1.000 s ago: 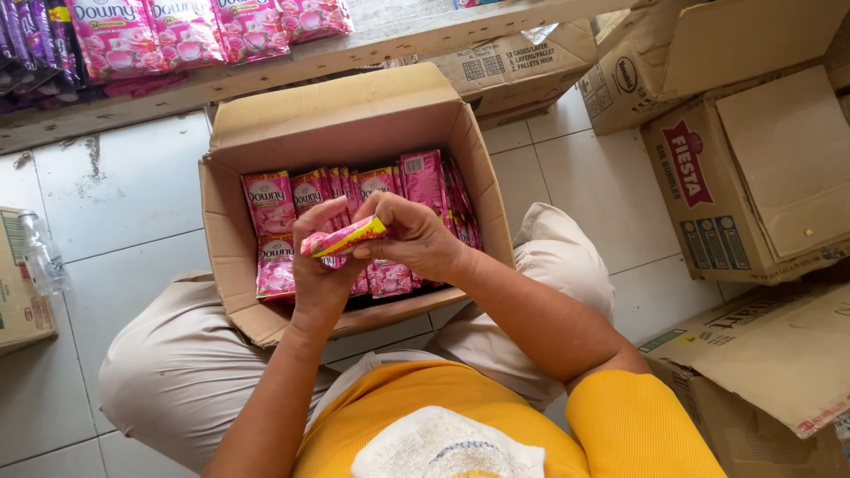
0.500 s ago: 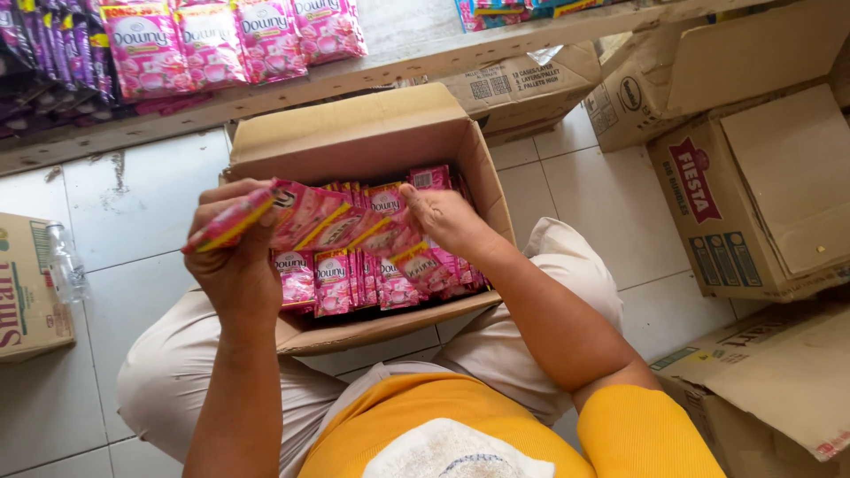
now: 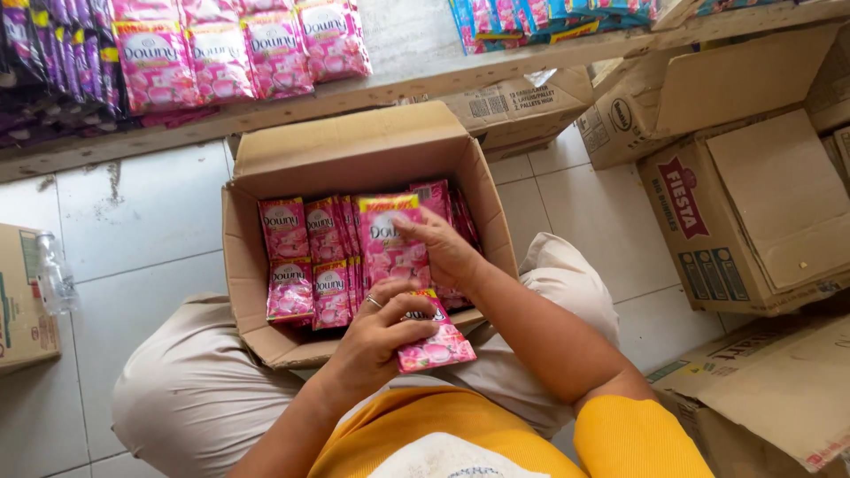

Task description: Organizing and packing laundry detergent sachets from a low shelf into a cardboard box on the floor.

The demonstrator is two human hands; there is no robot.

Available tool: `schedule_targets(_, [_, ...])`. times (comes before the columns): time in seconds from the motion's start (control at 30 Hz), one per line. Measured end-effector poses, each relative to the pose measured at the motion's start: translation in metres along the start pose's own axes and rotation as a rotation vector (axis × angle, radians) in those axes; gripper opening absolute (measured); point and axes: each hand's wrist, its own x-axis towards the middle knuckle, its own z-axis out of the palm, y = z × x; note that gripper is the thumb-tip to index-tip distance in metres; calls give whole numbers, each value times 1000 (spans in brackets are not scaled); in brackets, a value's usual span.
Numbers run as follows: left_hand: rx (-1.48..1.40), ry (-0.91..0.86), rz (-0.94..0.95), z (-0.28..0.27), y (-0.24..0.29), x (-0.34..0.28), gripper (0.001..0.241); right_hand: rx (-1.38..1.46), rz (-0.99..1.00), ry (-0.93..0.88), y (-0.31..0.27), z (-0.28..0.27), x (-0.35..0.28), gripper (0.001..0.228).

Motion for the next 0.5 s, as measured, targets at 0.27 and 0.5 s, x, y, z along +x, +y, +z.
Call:
schedule_targets(0.27, [855, -195, 65, 4, -35, -29, 77, -230, -421, 36, -12, -19, -4, 35])
schedule_targets(0.5, [57, 395, -307, -22, -68, 5, 59, -175, -195, -265, -1, 0, -26, 47])
